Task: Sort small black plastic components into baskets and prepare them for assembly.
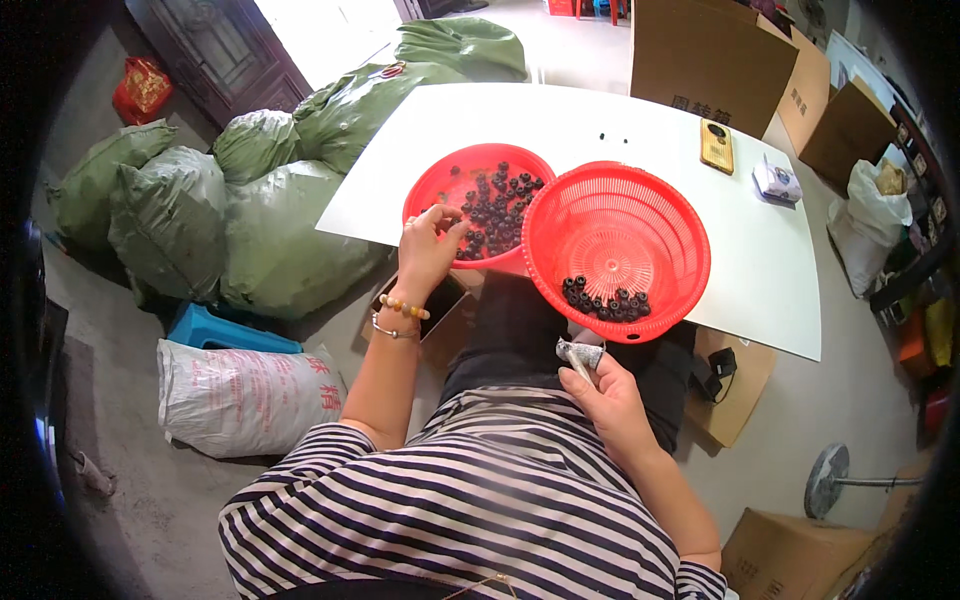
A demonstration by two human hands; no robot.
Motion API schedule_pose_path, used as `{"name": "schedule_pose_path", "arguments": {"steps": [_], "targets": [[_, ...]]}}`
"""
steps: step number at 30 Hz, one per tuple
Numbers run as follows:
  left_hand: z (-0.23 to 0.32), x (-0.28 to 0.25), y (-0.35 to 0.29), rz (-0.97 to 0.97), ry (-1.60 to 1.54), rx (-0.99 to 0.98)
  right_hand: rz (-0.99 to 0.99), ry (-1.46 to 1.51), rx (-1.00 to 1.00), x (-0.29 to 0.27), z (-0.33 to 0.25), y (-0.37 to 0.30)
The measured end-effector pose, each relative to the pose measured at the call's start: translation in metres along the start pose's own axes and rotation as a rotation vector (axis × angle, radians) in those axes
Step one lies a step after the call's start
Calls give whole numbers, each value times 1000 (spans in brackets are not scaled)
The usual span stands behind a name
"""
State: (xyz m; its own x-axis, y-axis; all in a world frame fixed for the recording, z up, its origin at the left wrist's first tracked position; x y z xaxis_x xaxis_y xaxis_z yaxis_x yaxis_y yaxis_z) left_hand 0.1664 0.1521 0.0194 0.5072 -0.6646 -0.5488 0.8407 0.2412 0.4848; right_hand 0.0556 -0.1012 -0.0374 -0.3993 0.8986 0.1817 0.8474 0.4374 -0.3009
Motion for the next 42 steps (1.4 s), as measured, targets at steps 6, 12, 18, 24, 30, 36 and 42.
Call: {"name": "schedule_pose_path", "arguments": {"steps": [6,12,18,24,30,36,42], "targets": [[3,11,-2,-93,-53,5,15,-91,-53,2,-1,3],[57,11,3,-34,-257,187,28,-60,-30,-2,3,5],[127,64,-6,-371,-317,383,-29,-76,-24,-4,4,3],[124,155,-31,-890,-87,445,-35,-48,-39,-8,4,0],[115,188,-43,-1073,282,426,-19,-71,-60,-12,5,0],[112,203,-45,-1007,236,520,-5,-114,-74,-14,7,1],[119,203,-46,-1068,203,497,4,-79,-81,-11,4,1]]}}
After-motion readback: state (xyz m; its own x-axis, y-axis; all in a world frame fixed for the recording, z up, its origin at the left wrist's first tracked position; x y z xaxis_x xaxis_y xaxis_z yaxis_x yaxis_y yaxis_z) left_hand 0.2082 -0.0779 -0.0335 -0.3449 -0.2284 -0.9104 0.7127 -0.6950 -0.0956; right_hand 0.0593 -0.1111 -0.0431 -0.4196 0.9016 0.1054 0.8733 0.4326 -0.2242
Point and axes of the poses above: each hand's wrist, its own y-axis towards the middle knuckle, its own x-axis out of the palm, z = x × y, the point moved 10 cm from there along y, towards the middle knuckle, and after that the axes turned 13 degrees about -y, right-handed, at the moved point
